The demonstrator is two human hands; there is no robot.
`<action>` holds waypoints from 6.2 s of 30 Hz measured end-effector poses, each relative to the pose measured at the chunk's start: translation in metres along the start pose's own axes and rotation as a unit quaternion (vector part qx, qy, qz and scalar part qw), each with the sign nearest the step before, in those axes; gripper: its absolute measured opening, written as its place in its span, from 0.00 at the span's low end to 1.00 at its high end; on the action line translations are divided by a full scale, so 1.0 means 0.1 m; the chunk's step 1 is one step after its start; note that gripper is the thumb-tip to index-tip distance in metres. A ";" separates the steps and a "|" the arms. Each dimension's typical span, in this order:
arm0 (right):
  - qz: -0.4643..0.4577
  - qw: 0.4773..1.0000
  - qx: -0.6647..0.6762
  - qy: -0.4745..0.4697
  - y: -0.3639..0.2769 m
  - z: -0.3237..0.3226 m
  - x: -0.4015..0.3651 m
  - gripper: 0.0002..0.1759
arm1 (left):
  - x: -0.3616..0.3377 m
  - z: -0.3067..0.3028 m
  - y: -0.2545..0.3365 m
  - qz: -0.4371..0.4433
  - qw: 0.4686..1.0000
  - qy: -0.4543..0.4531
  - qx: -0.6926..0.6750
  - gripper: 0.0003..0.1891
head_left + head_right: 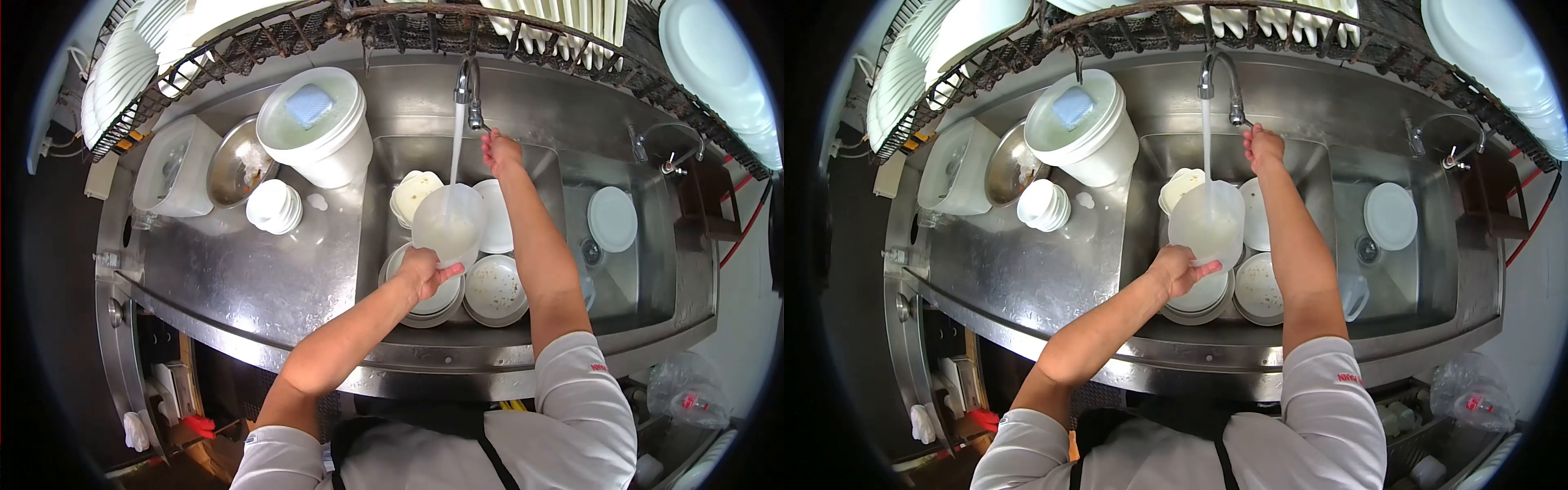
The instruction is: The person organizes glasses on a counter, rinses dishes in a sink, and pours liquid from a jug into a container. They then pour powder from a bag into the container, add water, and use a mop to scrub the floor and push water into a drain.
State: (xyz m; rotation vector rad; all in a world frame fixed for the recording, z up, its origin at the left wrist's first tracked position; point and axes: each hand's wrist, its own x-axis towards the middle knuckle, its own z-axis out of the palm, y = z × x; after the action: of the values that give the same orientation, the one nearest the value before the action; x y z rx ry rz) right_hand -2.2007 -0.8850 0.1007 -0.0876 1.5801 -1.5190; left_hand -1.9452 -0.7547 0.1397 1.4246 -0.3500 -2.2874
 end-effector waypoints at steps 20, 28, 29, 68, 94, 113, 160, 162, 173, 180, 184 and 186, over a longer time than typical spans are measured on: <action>-0.422 0.847 -0.300 0.119 -0.11 0.42 -0.21 0.11 | -0.36 0.01 0.10 0.033 0.998 -0.011 -0.044 0.29; -0.409 0.870 -0.274 0.009 -0.01 0.34 -0.95 0.22 | -1.25 -0.75 0.35 0.053 0.992 -0.015 -0.115 0.27; -0.405 0.869 -0.285 -0.002 0.10 0.32 -0.96 0.24 | -1.38 -0.86 0.38 0.066 0.991 0.005 -0.120 0.27; -0.367 0.913 -0.174 0.019 0.03 0.28 -0.37 0.29 | 1.08 0.37 -0.01 0.088 0.979 0.032 -0.181 0.20; -0.470 0.741 -0.359 0.318 1.14 -3.60 -3.86 0.38 | -0.36 -0.89 -0.74 0.306 0.775 -0.068 0.548 0.46; 0.110 0.783 -0.278 0.546 2.72 -8.33 -3.61 0.43 | -1.56 2.23 -2.70 0.321 0.690 -0.531 0.373 0.27; -0.233 0.890 -0.227 0.318 -2.70 -12.26 0.32 0.26 | -1.01 6.83 -5.81 0.104 0.853 -0.489 0.147 0.40; -0.307 0.843 -0.162 0.412 -2.74 -12.56 -0.36 0.23 | -0.93 6.76 -5.79 0.106 0.855 -0.488 0.138 0.41; -0.373 0.800 0.071 0.465 -1.94 -13.21 -1.94 0.13 | -0.73 7.07 -6.06 0.037 0.858 -0.496 0.128 0.38; -0.380 0.814 0.110 0.426 -1.31 -13.05 -2.12 0.12 | -0.78 7.00 -6.21 -0.013 0.872 -0.480 0.097 0.37; -0.394 0.800 0.108 0.440 -1.35 -12.96 -2.31 0.14 | -0.81 6.86 -6.20 0.007 0.891 -0.440 0.108 0.36; -0.377 0.819 0.128 0.412 -0.84 -13.07 -2.19 0.10 | -0.79 6.80 -6.18 0.005 0.894 -0.441 0.081 0.35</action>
State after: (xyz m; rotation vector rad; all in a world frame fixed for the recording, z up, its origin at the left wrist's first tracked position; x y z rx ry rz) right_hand -2.9394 0.2182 0.0583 0.1404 2.1119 -2.6327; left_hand -2.6586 -0.1792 0.2421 0.3310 -0.8140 -2.8167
